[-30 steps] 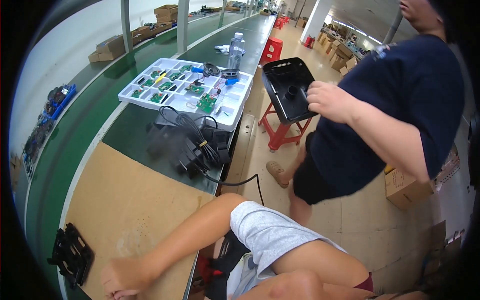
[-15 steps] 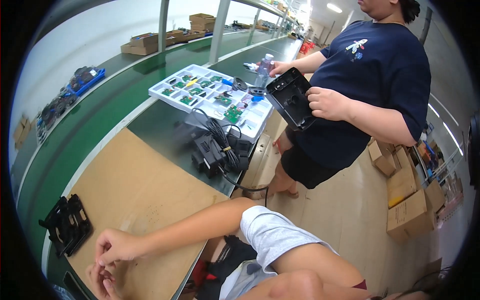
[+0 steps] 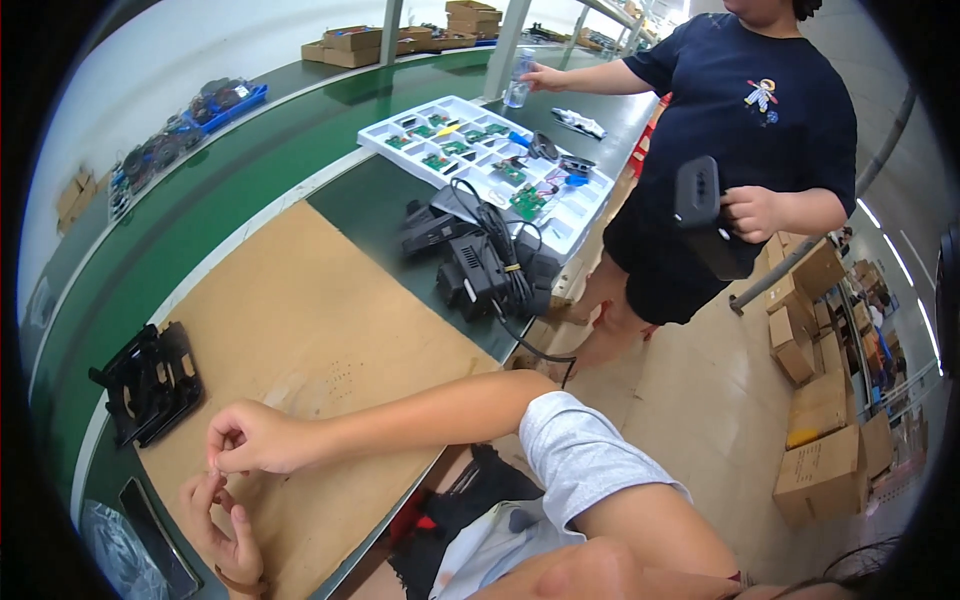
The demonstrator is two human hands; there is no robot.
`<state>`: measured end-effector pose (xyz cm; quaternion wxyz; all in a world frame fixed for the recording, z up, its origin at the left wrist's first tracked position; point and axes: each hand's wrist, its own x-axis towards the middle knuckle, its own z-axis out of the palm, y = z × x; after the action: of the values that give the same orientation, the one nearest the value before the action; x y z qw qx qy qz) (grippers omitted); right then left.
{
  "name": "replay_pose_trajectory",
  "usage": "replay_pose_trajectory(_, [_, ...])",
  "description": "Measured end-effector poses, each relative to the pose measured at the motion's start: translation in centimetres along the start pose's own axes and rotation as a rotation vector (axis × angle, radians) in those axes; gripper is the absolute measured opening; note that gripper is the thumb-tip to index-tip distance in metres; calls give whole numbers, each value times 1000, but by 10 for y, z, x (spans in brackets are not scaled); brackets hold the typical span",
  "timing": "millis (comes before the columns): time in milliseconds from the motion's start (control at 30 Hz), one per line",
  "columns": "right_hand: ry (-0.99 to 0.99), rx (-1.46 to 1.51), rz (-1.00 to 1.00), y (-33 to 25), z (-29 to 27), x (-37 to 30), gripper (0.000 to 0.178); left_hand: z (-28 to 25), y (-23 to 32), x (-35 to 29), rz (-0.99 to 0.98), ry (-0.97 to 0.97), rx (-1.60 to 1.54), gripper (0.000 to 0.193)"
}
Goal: The person assembles small electronic components and wires into a plastic housing by hand.
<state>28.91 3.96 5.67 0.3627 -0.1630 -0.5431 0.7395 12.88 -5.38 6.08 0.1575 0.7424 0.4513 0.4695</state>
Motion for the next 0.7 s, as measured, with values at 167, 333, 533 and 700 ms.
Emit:
replay_pose_trajectory(167, [2,-81,-110,1,1,-1,14,-7,-4,-3,6,-21,38,36])
replay_pose_trajectory(333, [7,-31,-99,3,-3,-1,18,0,-7,-3,31,-45,68,39])
replay_pose_trajectory(533, [23,-154,-202,-6,7,-4,14,-12,-15,-7,-20,-21,120,39])
replay_pose_trajectory(700, [74,-141,-232,11,9,1,12,-11,-33,-19,-16,-11,116,39])
